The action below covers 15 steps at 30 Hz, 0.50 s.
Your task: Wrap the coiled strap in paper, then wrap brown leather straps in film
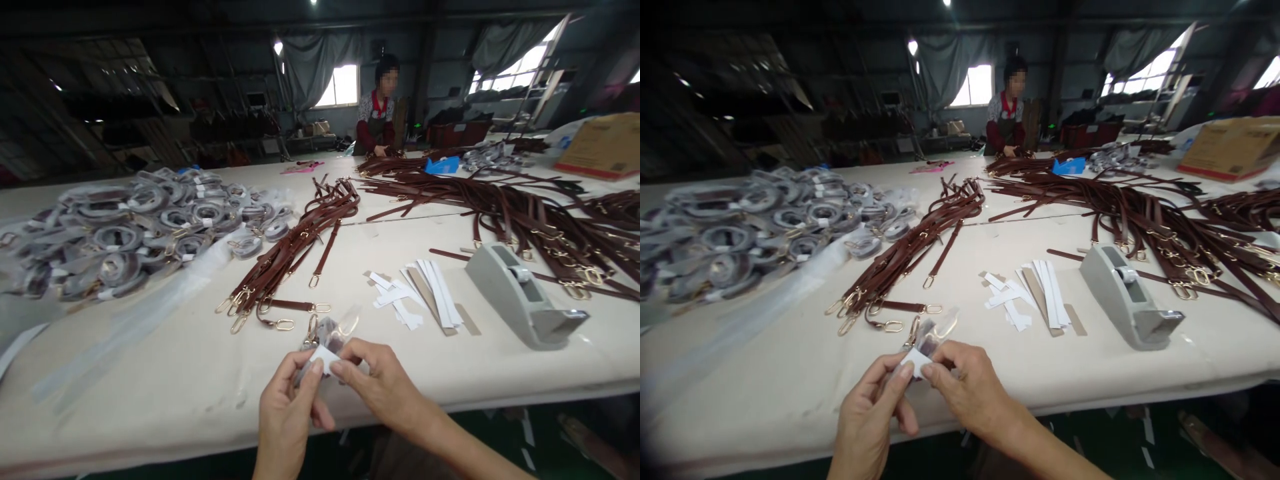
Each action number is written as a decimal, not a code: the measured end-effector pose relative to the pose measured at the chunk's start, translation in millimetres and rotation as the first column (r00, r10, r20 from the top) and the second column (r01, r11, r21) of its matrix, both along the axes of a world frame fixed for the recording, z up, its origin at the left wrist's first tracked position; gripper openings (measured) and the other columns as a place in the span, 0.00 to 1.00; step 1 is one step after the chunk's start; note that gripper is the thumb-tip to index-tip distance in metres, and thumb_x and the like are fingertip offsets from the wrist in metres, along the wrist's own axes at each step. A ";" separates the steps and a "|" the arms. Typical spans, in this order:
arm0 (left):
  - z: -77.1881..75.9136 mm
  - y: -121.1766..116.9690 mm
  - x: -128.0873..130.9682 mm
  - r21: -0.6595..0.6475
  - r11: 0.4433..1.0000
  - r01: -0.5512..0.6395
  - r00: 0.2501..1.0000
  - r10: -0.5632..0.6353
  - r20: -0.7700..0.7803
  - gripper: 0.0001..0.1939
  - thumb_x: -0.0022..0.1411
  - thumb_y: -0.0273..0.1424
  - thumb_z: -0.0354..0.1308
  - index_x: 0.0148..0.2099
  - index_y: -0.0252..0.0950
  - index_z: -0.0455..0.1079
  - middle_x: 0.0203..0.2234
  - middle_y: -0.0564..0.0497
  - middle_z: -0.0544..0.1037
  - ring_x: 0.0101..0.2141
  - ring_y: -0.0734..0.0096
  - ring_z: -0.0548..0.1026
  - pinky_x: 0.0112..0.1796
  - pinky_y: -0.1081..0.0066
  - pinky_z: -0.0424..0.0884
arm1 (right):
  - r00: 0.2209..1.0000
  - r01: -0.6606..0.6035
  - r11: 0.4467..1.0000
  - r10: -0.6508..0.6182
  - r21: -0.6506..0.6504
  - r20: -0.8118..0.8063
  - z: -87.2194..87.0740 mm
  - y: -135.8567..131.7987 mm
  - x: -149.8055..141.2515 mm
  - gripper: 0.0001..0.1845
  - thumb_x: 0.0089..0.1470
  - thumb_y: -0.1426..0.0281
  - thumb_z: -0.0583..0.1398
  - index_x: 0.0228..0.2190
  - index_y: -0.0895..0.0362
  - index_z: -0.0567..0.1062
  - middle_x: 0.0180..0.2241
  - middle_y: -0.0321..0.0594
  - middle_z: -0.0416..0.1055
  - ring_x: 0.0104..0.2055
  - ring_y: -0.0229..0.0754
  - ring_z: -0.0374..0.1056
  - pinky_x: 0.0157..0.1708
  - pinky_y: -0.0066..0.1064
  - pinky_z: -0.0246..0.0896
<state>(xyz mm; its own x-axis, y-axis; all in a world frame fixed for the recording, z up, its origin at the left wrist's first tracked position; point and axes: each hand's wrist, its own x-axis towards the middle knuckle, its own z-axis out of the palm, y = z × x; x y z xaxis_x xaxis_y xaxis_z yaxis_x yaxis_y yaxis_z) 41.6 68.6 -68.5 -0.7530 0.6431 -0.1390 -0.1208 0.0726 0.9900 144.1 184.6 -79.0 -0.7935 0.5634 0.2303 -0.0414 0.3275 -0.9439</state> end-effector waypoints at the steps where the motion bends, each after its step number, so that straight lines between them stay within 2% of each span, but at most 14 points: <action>1: -2.2 2.0 0.4 0.000 1.000 -0.024 1.000 0.024 0.007 0.25 0.51 0.50 0.68 0.39 0.35 0.69 0.14 0.58 0.71 0.11 0.78 0.66 0.15 0.81 0.60 | 0.999 0.036 0.991 -0.033 0.131 -0.023 -2.4 -0.4 -2.0 0.16 0.64 0.65 0.57 0.25 0.57 0.70 0.25 0.34 0.67 0.29 0.37 0.63 0.32 0.28 0.56; 2: -4.2 4.3 0.9 0.002 0.999 -0.044 0.999 0.044 0.027 0.25 0.50 0.50 0.68 0.38 0.34 0.69 0.14 0.58 0.70 0.11 0.78 0.65 0.15 0.81 0.60 | 0.996 0.085 0.950 -0.070 0.300 -0.060 -3.9 -1.8 -3.2 0.16 0.65 0.67 0.55 0.25 0.57 0.69 0.24 0.35 0.67 0.29 0.38 0.62 0.32 0.30 0.55; 4: -7.9 9.2 1.7 0.021 0.998 -0.065 0.993 0.062 0.101 0.25 0.49 0.49 0.69 0.36 0.34 0.69 0.13 0.60 0.67 0.11 0.79 0.64 0.15 0.81 0.59 | 0.982 0.169 0.775 -0.083 0.609 -0.167 -3.1 -7.3 -2.6 0.16 0.64 0.73 0.51 0.25 0.57 0.69 0.25 0.38 0.67 0.29 0.41 0.61 0.33 0.34 0.53; 5: -9.7 11.5 1.9 0.037 0.997 -0.069 0.988 0.063 0.142 0.25 0.48 0.49 0.70 0.36 0.34 0.69 0.13 0.60 0.67 0.12 0.79 0.63 0.16 0.81 0.59 | 0.976 0.181 0.685 -0.040 0.706 -0.212 -0.9 -10.2 -0.8 0.15 0.63 0.75 0.50 0.26 0.58 0.70 0.25 0.40 0.67 0.29 0.42 0.60 0.32 0.35 0.52; 6: -11.4 13.5 1.7 0.051 0.996 -0.075 0.983 0.065 0.175 0.24 0.48 0.48 0.71 0.36 0.34 0.68 0.14 0.60 0.67 0.13 0.80 0.62 0.16 0.82 0.59 | 0.971 0.172 0.627 0.021 0.760 -0.237 1.8 -12.2 1.6 0.14 0.63 0.76 0.49 0.28 0.58 0.71 0.25 0.41 0.67 0.29 0.43 0.60 0.32 0.36 0.53; 7: -13.2 15.3 1.2 0.064 0.995 -0.082 0.979 0.069 0.192 0.24 0.49 0.47 0.71 0.36 0.34 0.68 0.16 0.59 0.68 0.14 0.82 0.62 0.17 0.82 0.59 | 0.965 0.158 0.608 0.071 0.778 -0.251 4.5 -12.2 4.4 0.14 0.63 0.77 0.49 0.30 0.59 0.72 0.25 0.41 0.67 0.29 0.43 0.60 0.31 0.36 0.53; 8: -14.8 16.7 0.5 0.069 0.994 -0.085 0.979 0.071 0.192 0.23 0.49 0.46 0.71 0.36 0.34 0.68 0.19 0.59 0.70 0.15 0.82 0.62 0.17 0.82 0.59 | 0.960 0.158 0.621 0.085 0.768 -0.266 6.5 -9.5 7.2 0.14 0.63 0.77 0.49 0.33 0.59 0.73 0.25 0.41 0.67 0.29 0.43 0.60 0.31 0.36 0.54; 9: -16.4 17.7 -0.3 0.066 0.994 -0.086 0.982 0.073 0.177 0.23 0.50 0.46 0.70 0.36 0.34 0.68 0.22 0.58 0.72 0.15 0.83 0.63 0.17 0.81 0.60 | 0.959 0.183 0.654 0.047 0.734 -0.281 7.2 -3.7 9.8 0.13 0.64 0.77 0.49 0.35 0.59 0.74 0.25 0.40 0.66 0.29 0.43 0.60 0.30 0.35 0.55; 11: -19.0 18.7 -1.4 0.037 0.997 -0.071 0.989 0.066 0.132 0.24 0.52 0.47 0.69 0.38 0.34 0.69 0.26 0.55 0.75 0.16 0.81 0.67 0.18 0.80 0.62 | 0.951 0.295 0.708 -0.154 0.641 -0.267 4.0 16.0 14.4 0.13 0.66 0.76 0.50 0.41 0.58 0.74 0.27 0.41 0.68 0.30 0.43 0.63 0.32 0.35 0.59; 13: -21.6 18.4 -1.8 -0.007 0.999 -0.054 0.992 0.054 0.111 0.25 0.51 0.49 0.69 0.40 0.34 0.69 0.29 0.54 0.77 0.18 0.77 0.72 0.19 0.79 0.66 | 0.911 0.405 0.694 -0.361 0.595 -0.199 -3.6 42.0 22.1 0.14 0.66 0.73 0.52 0.49 0.60 0.72 0.35 0.47 0.72 0.38 0.48 0.68 0.38 0.38 0.64; 15: -26.1 17.8 -3.2 -0.058 0.997 -0.046 0.991 0.053 0.122 0.28 0.47 0.50 0.70 0.42 0.36 0.69 0.31 0.53 0.78 0.20 0.73 0.76 0.21 0.78 0.70 | 0.879 0.447 0.693 -0.459 0.567 -0.131 -10.5 67.1 38.5 0.19 0.65 0.69 0.54 0.55 0.61 0.69 0.44 0.53 0.73 0.47 0.52 0.68 0.47 0.44 0.65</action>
<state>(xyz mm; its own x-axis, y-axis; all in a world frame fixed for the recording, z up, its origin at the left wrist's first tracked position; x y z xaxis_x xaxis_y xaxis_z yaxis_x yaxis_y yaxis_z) 38.4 86.4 -94.6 -0.7587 0.5941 -0.2672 -0.2467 0.1176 0.9619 182.6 251.8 -89.5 -0.4845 0.6264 0.6106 0.2697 0.7710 -0.5769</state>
